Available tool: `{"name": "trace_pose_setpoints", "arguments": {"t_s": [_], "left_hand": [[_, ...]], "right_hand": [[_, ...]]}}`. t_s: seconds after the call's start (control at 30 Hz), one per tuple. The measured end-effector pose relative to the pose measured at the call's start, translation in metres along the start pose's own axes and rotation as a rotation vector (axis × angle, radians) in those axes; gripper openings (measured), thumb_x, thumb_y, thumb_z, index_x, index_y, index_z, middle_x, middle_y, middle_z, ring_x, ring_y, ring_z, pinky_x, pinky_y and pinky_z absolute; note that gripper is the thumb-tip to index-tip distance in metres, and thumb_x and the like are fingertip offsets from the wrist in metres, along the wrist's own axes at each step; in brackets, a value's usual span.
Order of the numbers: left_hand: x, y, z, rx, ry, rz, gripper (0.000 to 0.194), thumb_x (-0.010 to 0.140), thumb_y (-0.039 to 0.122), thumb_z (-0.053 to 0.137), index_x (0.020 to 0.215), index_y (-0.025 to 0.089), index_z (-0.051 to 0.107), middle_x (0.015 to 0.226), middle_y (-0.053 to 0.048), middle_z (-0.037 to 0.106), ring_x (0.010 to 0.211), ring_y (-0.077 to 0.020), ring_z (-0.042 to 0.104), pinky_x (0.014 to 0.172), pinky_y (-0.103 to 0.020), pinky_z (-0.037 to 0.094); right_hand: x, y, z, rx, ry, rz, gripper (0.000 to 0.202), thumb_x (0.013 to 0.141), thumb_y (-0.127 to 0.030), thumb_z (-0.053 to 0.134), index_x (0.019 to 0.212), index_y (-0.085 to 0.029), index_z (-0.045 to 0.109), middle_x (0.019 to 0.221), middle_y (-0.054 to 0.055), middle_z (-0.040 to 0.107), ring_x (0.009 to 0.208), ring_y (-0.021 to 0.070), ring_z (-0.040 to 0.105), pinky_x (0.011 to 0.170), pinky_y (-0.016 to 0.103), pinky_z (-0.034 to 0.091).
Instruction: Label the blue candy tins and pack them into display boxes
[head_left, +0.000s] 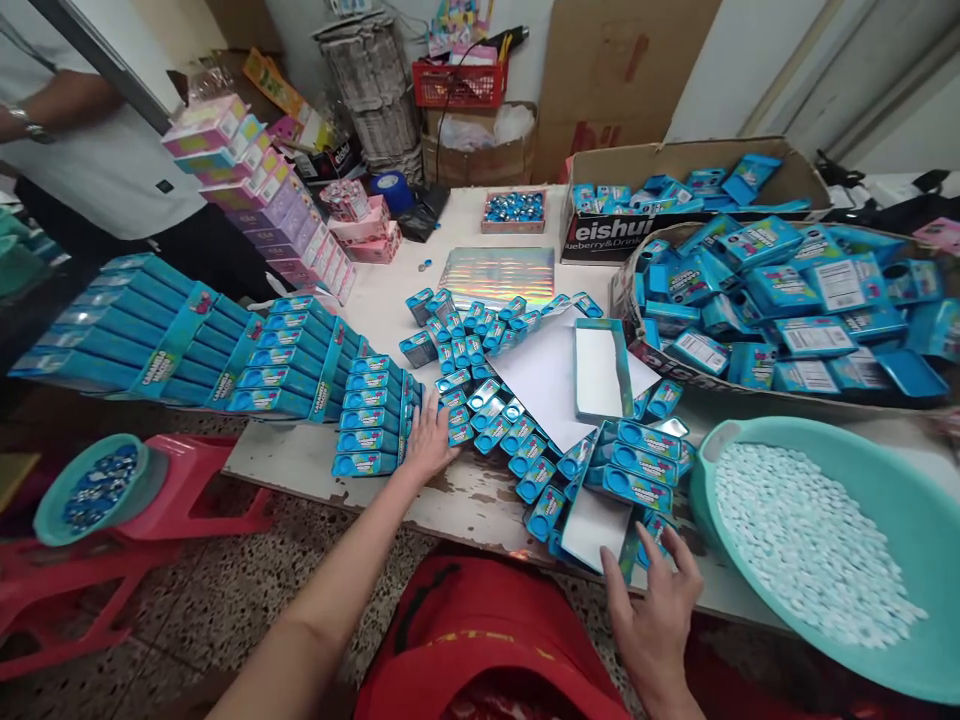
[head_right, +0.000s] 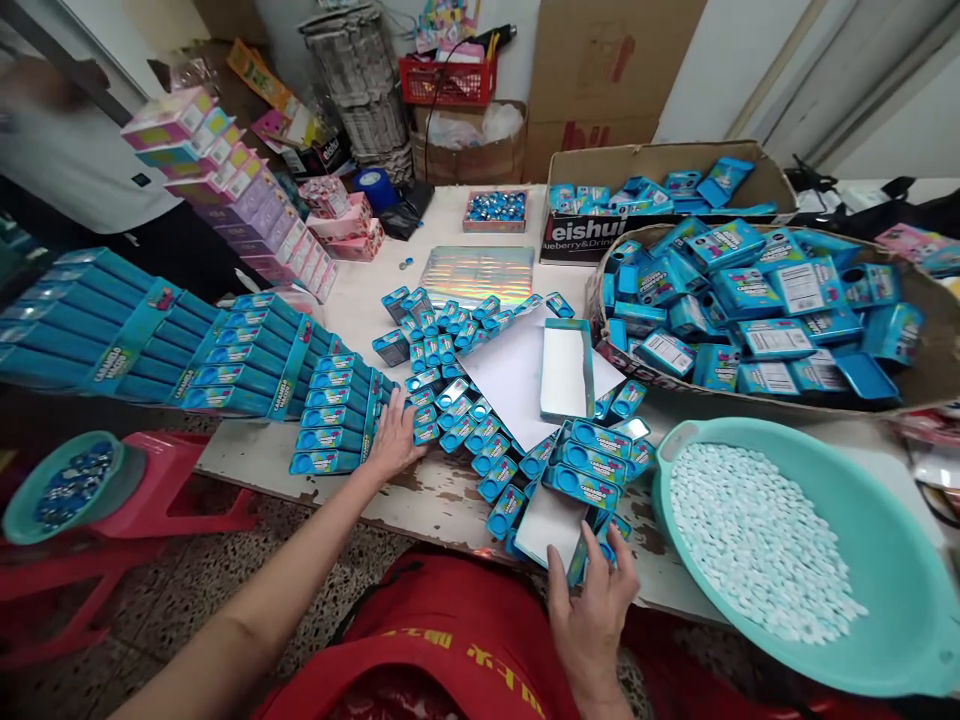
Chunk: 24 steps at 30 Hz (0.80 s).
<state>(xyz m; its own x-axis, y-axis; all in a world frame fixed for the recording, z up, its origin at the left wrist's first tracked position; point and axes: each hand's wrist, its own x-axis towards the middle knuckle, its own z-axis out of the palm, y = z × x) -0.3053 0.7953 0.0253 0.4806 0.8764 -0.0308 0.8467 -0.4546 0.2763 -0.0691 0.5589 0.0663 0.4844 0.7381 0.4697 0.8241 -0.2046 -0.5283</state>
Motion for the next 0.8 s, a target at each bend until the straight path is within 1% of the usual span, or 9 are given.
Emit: {"name": "trace_pose_setpoints", "arguments": {"t_s": [0.1, 0.23, 0.3, 0.37, 0.47, 0.57, 0.63, 0.7, 0.8], "left_hand": [[0.007, 0.003, -0.001, -0.006, -0.032, -0.029, 0.071, 0.066, 0.023, 0.07, 0.131, 0.015, 0.042, 0.149, -0.023, 0.027, 0.139, -0.0392, 0.021, 0.108, -0.057, 0.021], [0.008, 0.018, -0.005, 0.068, -0.052, -0.157, 0.074, 0.064, 0.025, 0.071, 0.132, 0.018, 0.043, 0.142, -0.023, 0.034, 0.129, -0.0448, 0.031, 0.098, -0.059, 0.031], [-0.007, 0.028, -0.007, 0.084, -0.033, -0.211, 0.075, 0.064, 0.027, 0.071, 0.133, 0.019, 0.043, 0.14, -0.023, 0.035, 0.125, -0.0454, 0.034, 0.095, -0.059, 0.033], [-0.034, 0.036, -0.005, 0.076, -0.011, -0.232, 0.076, 0.065, 0.029, 0.071, 0.134, 0.02, 0.042, 0.14, -0.022, 0.033, 0.125, -0.0456, 0.033, 0.095, -0.06, 0.033], [-0.081, 0.043, 0.004, 0.015, -0.047, -0.142, 0.078, 0.069, 0.03, 0.068, 0.139, 0.021, 0.036, 0.144, -0.021, 0.029, 0.13, -0.0439, 0.029, 0.099, -0.059, 0.031], [-0.108, 0.038, 0.011, -0.061, -0.125, 0.038, 0.083, 0.072, 0.026, 0.063, 0.146, 0.02, 0.026, 0.152, -0.019, 0.019, 0.139, -0.041, 0.018, 0.106, -0.056, 0.026], [-0.11, 0.03, 0.013, -0.095, -0.154, 0.13, 0.086, 0.073, 0.026, 0.062, 0.149, 0.019, 0.02, 0.156, -0.018, 0.011, 0.143, -0.0391, 0.008, 0.11, -0.055, 0.02], [-0.105, 0.022, 0.013, -0.131, -0.167, 0.197, 0.087, 0.075, 0.033, 0.063, 0.149, 0.019, 0.02, 0.158, -0.016, 0.005, 0.143, -0.0392, 0.0, 0.111, -0.058, 0.014], [-0.097, 0.013, 0.014, -0.185, -0.181, 0.245, 0.088, 0.074, 0.043, 0.064, 0.148, 0.017, 0.024, 0.158, -0.017, 0.003, 0.142, -0.042, -0.006, 0.111, -0.061, 0.011]], "right_hand": [[0.001, -0.013, -0.002, -0.003, 0.013, -0.053, 0.046, 0.086, -0.031, 0.059, 0.13, -0.02, 0.049, 0.129, 0.02, 0.042, 0.121, 0.0353, 0.044, 0.092, 0.054, 0.044], [0.0, -0.032, 0.002, 0.099, -0.039, -0.061, 0.044, 0.085, -0.027, 0.061, 0.128, -0.026, 0.051, 0.128, 0.016, 0.045, 0.113, 0.0317, 0.051, 0.087, 0.05, 0.048], [-0.004, -0.043, 0.009, 0.219, -0.103, -0.066, 0.045, 0.085, -0.024, 0.06, 0.128, -0.027, 0.05, 0.123, 0.014, 0.051, 0.11, 0.0294, 0.054, 0.086, 0.048, 0.05], [-0.01, -0.055, 0.021, 0.394, -0.23, -0.038, 0.042, 0.086, -0.022, 0.058, 0.127, -0.027, 0.051, 0.115, 0.011, 0.058, 0.105, 0.0258, 0.058, 0.085, 0.044, 0.052], [-0.02, -0.071, 0.05, 0.661, -0.506, 0.192, 0.035, 0.089, -0.029, 0.052, 0.124, -0.025, 0.052, 0.115, 0.01, 0.062, 0.101, 0.0215, 0.062, 0.083, 0.037, 0.055], [-0.027, -0.08, 0.09, 0.755, -0.653, 0.47, 0.05, 0.088, -0.046, 0.048, 0.13, -0.019, 0.049, 0.131, 0.015, 0.054, 0.118, 0.0251, 0.055, 0.095, 0.042, 0.049], [-0.027, -0.082, 0.117, 0.752, -0.696, 0.571, 0.064, 0.086, -0.056, 0.045, 0.135, -0.016, 0.045, 0.141, 0.016, 0.046, 0.131, 0.0273, 0.043, 0.107, 0.047, 0.037], [-0.025, -0.083, 0.14, 0.752, -0.727, 0.643, 0.073, 0.085, -0.063, 0.039, 0.138, -0.014, 0.041, 0.146, 0.016, 0.038, 0.137, 0.027, 0.034, 0.113, 0.049, 0.025], [-0.022, -0.088, 0.161, 0.785, -0.737, 0.688, 0.078, 0.085, -0.068, 0.033, 0.141, -0.014, 0.037, 0.151, 0.015, 0.031, 0.141, 0.0253, 0.026, 0.115, 0.048, 0.02]]}}
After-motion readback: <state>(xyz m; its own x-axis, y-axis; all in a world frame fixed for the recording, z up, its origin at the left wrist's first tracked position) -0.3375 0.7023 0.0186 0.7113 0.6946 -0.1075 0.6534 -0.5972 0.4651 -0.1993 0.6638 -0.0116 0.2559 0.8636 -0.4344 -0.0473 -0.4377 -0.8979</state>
